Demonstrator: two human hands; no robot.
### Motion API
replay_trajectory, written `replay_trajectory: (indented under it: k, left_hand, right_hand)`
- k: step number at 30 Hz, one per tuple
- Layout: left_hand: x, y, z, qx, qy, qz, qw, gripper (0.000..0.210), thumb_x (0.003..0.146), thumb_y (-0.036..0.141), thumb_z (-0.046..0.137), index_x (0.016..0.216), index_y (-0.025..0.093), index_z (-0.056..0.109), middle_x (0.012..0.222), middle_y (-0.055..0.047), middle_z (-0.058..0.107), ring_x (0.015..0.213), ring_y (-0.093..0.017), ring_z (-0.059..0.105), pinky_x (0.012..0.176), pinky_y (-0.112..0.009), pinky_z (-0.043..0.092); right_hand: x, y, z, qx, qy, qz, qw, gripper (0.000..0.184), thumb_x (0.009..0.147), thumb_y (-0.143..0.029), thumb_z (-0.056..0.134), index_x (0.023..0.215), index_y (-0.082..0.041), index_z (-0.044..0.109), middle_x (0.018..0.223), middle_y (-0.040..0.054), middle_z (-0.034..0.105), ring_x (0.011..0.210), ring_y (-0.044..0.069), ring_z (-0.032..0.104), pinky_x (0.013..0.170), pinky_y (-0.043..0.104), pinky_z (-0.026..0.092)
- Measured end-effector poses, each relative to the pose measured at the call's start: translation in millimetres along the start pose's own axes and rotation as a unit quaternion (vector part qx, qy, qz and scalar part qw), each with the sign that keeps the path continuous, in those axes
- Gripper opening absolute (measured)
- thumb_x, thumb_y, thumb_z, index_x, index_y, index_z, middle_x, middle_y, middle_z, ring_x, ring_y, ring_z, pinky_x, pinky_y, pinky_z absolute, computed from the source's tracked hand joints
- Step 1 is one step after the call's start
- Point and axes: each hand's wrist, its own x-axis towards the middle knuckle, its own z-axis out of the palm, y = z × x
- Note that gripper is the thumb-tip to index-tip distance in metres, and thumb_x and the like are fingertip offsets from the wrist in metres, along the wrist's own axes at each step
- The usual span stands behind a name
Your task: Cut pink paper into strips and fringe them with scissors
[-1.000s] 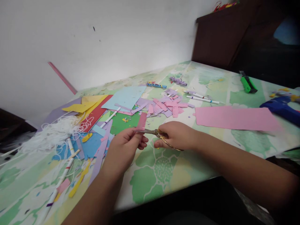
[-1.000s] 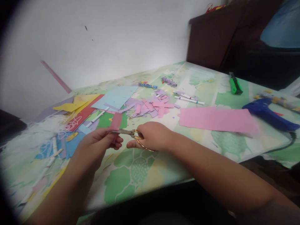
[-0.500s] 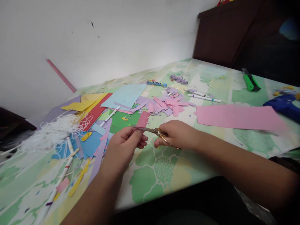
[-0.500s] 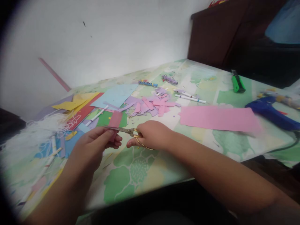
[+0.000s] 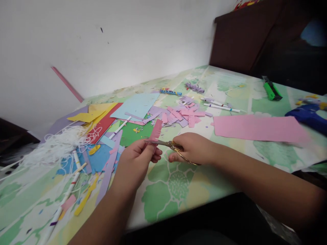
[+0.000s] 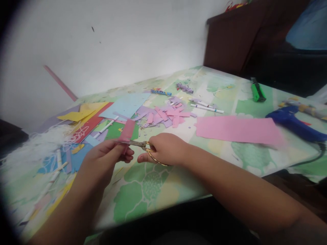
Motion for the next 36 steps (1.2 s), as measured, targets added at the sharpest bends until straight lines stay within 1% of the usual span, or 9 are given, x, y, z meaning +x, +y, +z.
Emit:
replay_trajectory:
  k: [3, 7, 13, 16, 19, 22, 26, 32, 36]
  left_hand:
    - [0.1, -0.9, 0.0, 0.018, 0.007, 0.010, 1.000, 0.018, 0.068, 0.031, 0.048, 0.064, 0.016, 0.057, 0.057, 0.001, 0.059, 0.051, -0.010, 0.054, 0.053, -0.023, 0.044]
    - [-0.2, 3.7, -0.7, 0.033, 0.000, -0.004, 0.999, 0.018, 0.067, 0.030, 0.048, 0.061, 0.015, 0.057, 0.057, 0.000, 0.059, 0.051, -0.011, 0.054, 0.054, -0.024, 0.044]
    - [-0.5, 5.1, -0.1, -0.003, 0.001, -0.019, 1.000, 0.016, 0.065, 0.029, 0.050, 0.063, 0.015, 0.057, 0.057, -0.001, 0.059, 0.051, -0.012, 0.054, 0.054, -0.026, 0.044]
    - [-0.2, 1.3, 0.2, -0.018, 0.007, -0.004, 1.000, 0.016, 0.065, 0.030, 0.049, 0.062, 0.016, 0.056, 0.056, 0.001, 0.058, 0.050, -0.011, 0.053, 0.052, -0.025, 0.044]
    - [0.2, -2.3, 0.2, -0.020, 0.024, 0.013, 0.999, 0.016, 0.066, 0.030, 0.048, 0.065, 0.016, 0.057, 0.056, 0.001, 0.058, 0.049, -0.010, 0.053, 0.051, -0.024, 0.044]
    - [0.0, -3.8, 0.2, -0.009, 0.027, 0.017, 0.999, 0.016, 0.066, 0.030, 0.049, 0.065, 0.016, 0.057, 0.055, 0.001, 0.058, 0.049, -0.010, 0.053, 0.051, -0.023, 0.044]
    - [-1.1, -1.8, 0.6, 0.010, 0.025, 0.017, 0.999, 0.017, 0.067, 0.031, 0.049, 0.063, 0.016, 0.056, 0.056, 0.001, 0.058, 0.050, -0.010, 0.054, 0.052, -0.023, 0.044]
    - [-2.2, 9.1, -0.5, 0.030, 0.012, -0.022, 0.999, 0.017, 0.067, 0.029, 0.049, 0.060, 0.015, 0.056, 0.057, -0.001, 0.059, 0.052, -0.011, 0.055, 0.054, -0.024, 0.044]
    - [-1.7, 5.6, -0.5, 0.006, 0.017, -0.022, 1.000, 0.017, 0.066, 0.030, 0.050, 0.063, 0.015, 0.056, 0.059, -0.001, 0.059, 0.052, -0.011, 0.055, 0.055, -0.026, 0.045]
  right_hand:
    - [1.6, 0.0, 0.9, 0.000, -0.003, 0.002, 1.000, 0.050, 0.064, -0.063, 0.032, 0.062, -0.016, 0.048, 0.054, 0.0003, 0.048, 0.046, 0.009, 0.036, 0.042, 0.020, 0.020]
    - [3.2, 0.0, 1.5, -0.008, 0.002, 0.007, 1.000, 0.050, 0.063, -0.064, 0.032, 0.061, -0.017, 0.048, 0.053, 0.0002, 0.048, 0.046, 0.009, 0.036, 0.042, 0.020, 0.020]
    - [4.0, 1.5, 1.4, -0.012, 0.006, 0.016, 1.000, 0.051, 0.063, -0.065, 0.033, 0.062, -0.016, 0.050, 0.054, 0.0008, 0.049, 0.047, 0.009, 0.037, 0.043, 0.020, 0.020]
    - [3.1, 2.1, 0.4, -0.005, 0.008, 0.019, 1.000, 0.050, 0.063, -0.064, 0.033, 0.063, -0.016, 0.050, 0.055, 0.0005, 0.049, 0.047, 0.009, 0.036, 0.043, 0.020, 0.020]
    - [1.2, 1.5, -0.7, 0.004, -0.004, 0.021, 1.000, 0.049, 0.064, -0.062, 0.034, 0.064, -0.016, 0.050, 0.055, 0.0003, 0.049, 0.046, 0.009, 0.036, 0.043, 0.021, 0.020]
    - [0.1, -0.1, -1.0, 0.007, -0.010, 0.017, 1.000, 0.046, 0.064, -0.061, 0.035, 0.064, -0.017, 0.049, 0.056, 0.0004, 0.049, 0.046, 0.009, 0.036, 0.043, 0.021, 0.020]
    - [0.4, -1.9, -0.4, 0.005, -0.001, 0.011, 1.000, 0.046, 0.064, -0.061, 0.035, 0.061, -0.017, 0.047, 0.054, -0.0003, 0.048, 0.046, 0.009, 0.036, 0.042, 0.020, 0.020]
    - [2.2, -0.1, 0.7, 0.009, 0.010, 0.005, 1.000, 0.047, 0.063, -0.063, 0.035, 0.058, -0.017, 0.045, 0.052, -0.0008, 0.047, 0.045, 0.008, 0.035, 0.042, 0.020, 0.019]
    - [3.8, 0.6, 0.8, 0.012, 0.013, 0.007, 1.000, 0.047, 0.062, -0.063, 0.036, 0.057, -0.017, 0.044, 0.051, -0.0014, 0.047, 0.046, 0.008, 0.036, 0.041, 0.019, 0.020]
